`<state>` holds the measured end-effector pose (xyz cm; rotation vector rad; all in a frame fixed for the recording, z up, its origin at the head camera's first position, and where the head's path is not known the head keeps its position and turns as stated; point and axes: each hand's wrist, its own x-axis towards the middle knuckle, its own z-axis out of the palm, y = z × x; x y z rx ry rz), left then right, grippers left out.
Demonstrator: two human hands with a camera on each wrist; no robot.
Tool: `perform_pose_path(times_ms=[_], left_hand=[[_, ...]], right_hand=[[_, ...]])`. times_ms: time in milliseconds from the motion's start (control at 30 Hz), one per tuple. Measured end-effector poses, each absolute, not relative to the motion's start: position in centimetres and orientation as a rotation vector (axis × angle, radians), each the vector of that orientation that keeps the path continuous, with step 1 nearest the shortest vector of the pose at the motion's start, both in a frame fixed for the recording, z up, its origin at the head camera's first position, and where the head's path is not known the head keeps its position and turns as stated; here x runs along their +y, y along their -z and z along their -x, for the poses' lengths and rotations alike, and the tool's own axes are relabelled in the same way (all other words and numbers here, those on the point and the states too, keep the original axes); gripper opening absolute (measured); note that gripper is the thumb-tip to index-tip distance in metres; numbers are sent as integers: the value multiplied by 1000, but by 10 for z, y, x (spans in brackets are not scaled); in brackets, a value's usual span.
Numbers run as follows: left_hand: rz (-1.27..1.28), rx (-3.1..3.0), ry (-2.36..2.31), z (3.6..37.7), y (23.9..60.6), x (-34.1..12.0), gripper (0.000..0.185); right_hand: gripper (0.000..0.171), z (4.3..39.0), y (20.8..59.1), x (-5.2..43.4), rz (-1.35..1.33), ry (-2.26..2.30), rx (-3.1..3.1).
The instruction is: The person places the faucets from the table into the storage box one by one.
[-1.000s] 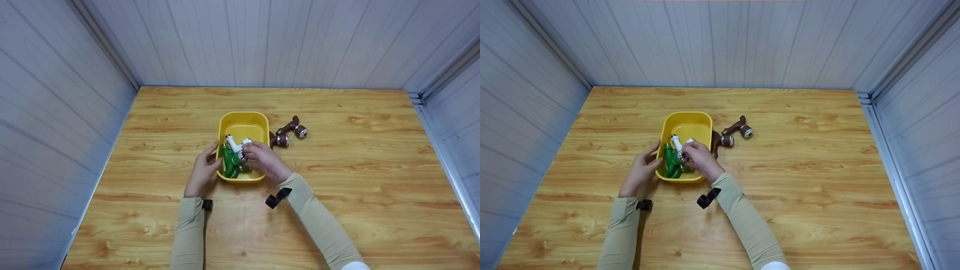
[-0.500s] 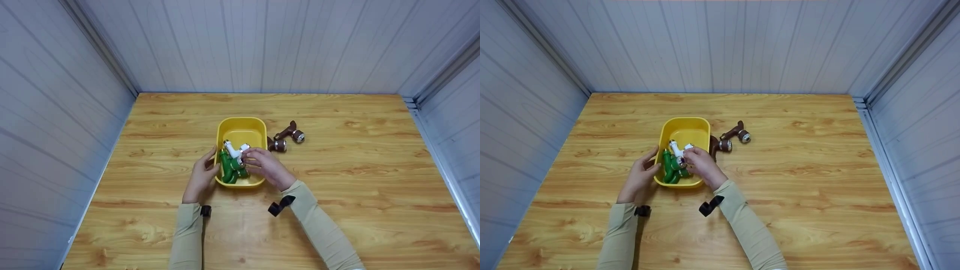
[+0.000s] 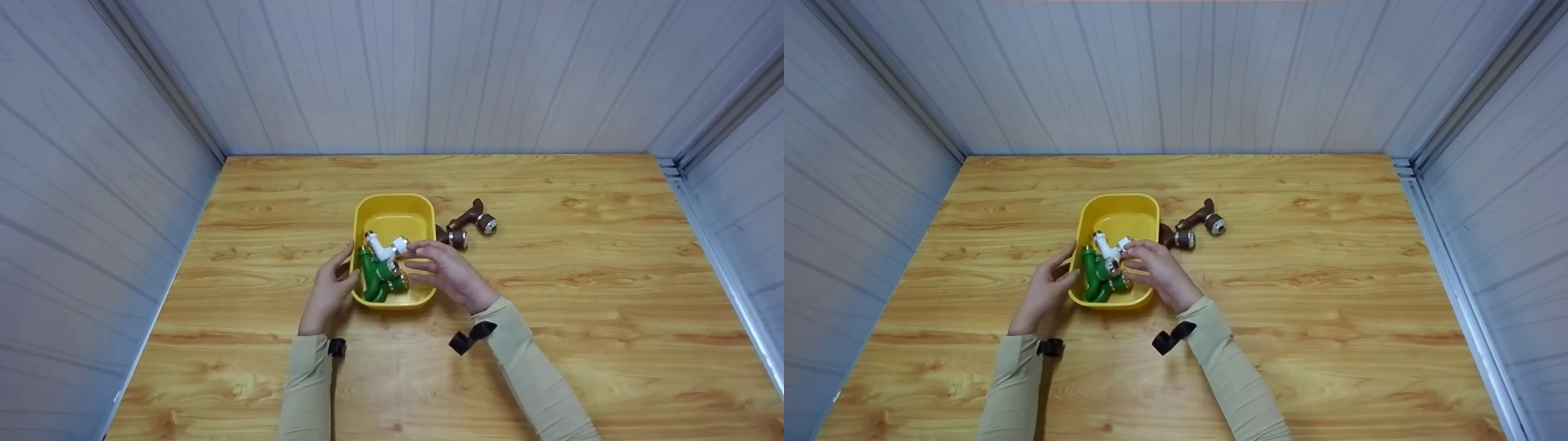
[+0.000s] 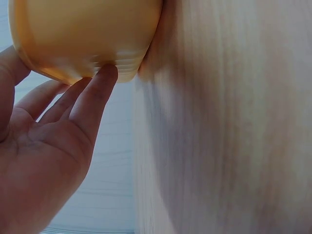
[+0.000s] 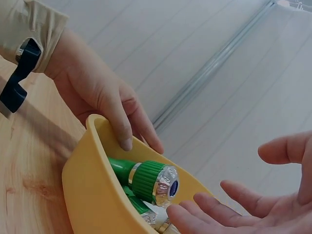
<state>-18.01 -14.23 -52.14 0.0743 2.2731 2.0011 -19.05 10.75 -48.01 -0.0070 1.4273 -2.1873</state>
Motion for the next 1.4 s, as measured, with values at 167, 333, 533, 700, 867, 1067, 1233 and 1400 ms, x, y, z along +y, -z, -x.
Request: perform_pose_path(times_ms=[167, 333, 533, 700, 867, 1067, 1233, 1400], left_hand=[[-109, 2273, -1999, 174, 507, -140, 58], [-121, 2255, -2022, 177, 515, -141, 58], [-123, 2294, -2035, 185, 538, -143, 57], [-116, 2324, -2030, 185, 540, -143, 57], [-120, 2328, -2027, 184, 538, -143, 57], [-136, 2278, -2030, 178, 518, -142, 57], [-145, 2278, -2029, 178, 520, -142, 57], [-154, 2325, -2034, 183, 537, -143, 57]], right_hand=[[42, 191, 479, 115, 28, 2173, 1427], [44, 192, 479, 121, 32, 2183, 1424], [41, 189, 474, 128, 30, 2223, 1414], [41, 187, 471, 137, 25, 2247, 1412], [43, 186, 472, 147, 26, 2278, 1395], [44, 186, 473, 158, 46, 2304, 1422], [43, 186, 477, 166, 60, 2349, 1403], [44, 185, 479, 177, 47, 2396, 1376]])
